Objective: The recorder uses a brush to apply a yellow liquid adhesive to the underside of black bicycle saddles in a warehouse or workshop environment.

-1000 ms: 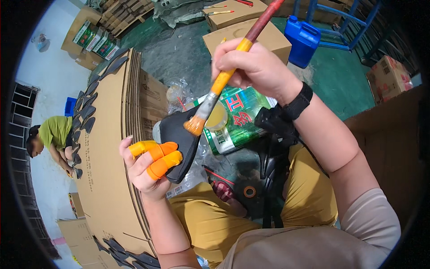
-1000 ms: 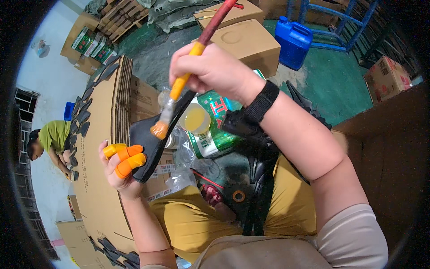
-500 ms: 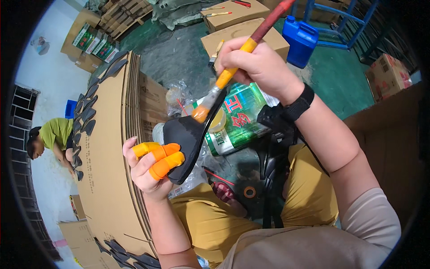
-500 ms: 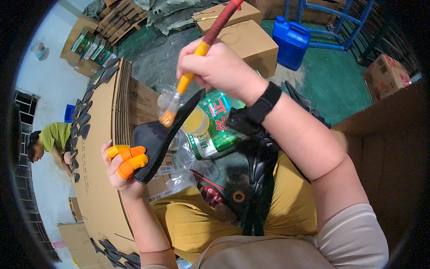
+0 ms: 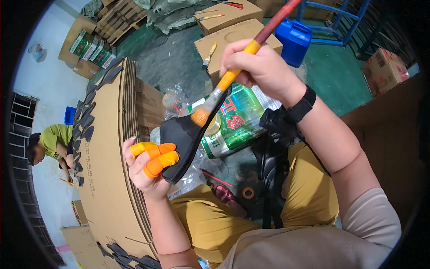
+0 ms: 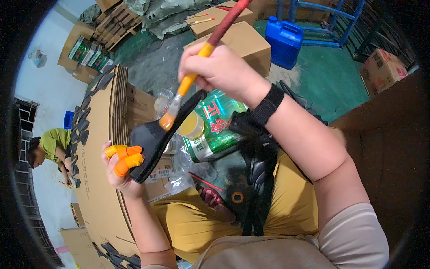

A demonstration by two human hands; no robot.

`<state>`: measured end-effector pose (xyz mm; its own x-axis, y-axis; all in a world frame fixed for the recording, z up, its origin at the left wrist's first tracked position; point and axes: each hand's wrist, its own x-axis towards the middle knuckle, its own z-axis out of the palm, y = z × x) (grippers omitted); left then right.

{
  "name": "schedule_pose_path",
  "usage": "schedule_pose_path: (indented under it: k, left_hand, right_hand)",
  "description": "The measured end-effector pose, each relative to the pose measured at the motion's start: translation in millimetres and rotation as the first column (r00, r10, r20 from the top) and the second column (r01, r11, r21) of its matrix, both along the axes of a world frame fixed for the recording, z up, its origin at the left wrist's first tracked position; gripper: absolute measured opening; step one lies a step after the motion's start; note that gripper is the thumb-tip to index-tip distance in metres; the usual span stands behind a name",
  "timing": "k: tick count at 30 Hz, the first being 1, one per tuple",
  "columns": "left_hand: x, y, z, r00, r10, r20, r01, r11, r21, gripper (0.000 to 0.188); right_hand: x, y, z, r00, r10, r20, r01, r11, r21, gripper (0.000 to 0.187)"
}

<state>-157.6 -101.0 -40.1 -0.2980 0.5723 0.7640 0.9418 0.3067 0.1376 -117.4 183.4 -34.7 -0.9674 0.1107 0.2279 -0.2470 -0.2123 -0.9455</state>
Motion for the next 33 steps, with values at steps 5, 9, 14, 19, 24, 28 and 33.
schedule_pose_path:
  k: [5,9,14,19,24,28,33]
  left_hand:
    - [-1.8,3.1,-7.4,0.995,0.021,0.102,-0.029,0.996,0.081,0.015]
    - [-14.5,0.9,-16.0,0.989,-0.025,0.148,0.005,0.991,0.134,0.017]
    - [-25.2,16.4,-33.4,0.724,-0.343,0.599,-0.113,0.798,0.592,0.029]
    - [-34.5,39.5,-48.7,0.568,-0.451,0.688,-0.308,0.659,0.686,0.029]
    - [-34.2,69.0,-55.4,0.368,-0.515,0.774,-0.495,0.597,0.632,0.026]
    - [-23.8,107.0,-48.7,0.291,-0.602,0.744,-0.562,0.522,0.642,0.023]
    - [-15.1,138.7,-58.9,0.267,-0.635,0.725,-0.563,0.508,0.652,0.023]
  right_hand:
    - [5.6,34.9,-13.3,0.962,-0.272,0.022,0.262,0.943,0.204,0.017]
    - [18.3,52.9,-7.4,0.910,-0.415,-0.022,0.413,0.899,0.144,0.017]
    - [38.3,77.6,-0.9,0.841,-0.517,-0.161,0.524,0.852,0.002,0.018]
    - [46.7,65.9,5.7,0.752,-0.634,-0.179,0.615,0.773,-0.153,0.033]
    - [51.0,58.6,-9.6,0.725,-0.667,-0.175,0.644,0.745,-0.173,0.028]
    - [48.5,44.7,-32.8,0.744,-0.652,-0.149,0.639,0.758,-0.131,0.014]
    - [28.8,-4.4,-65.6,0.874,-0.486,0.002,0.454,0.814,-0.363,0.024]
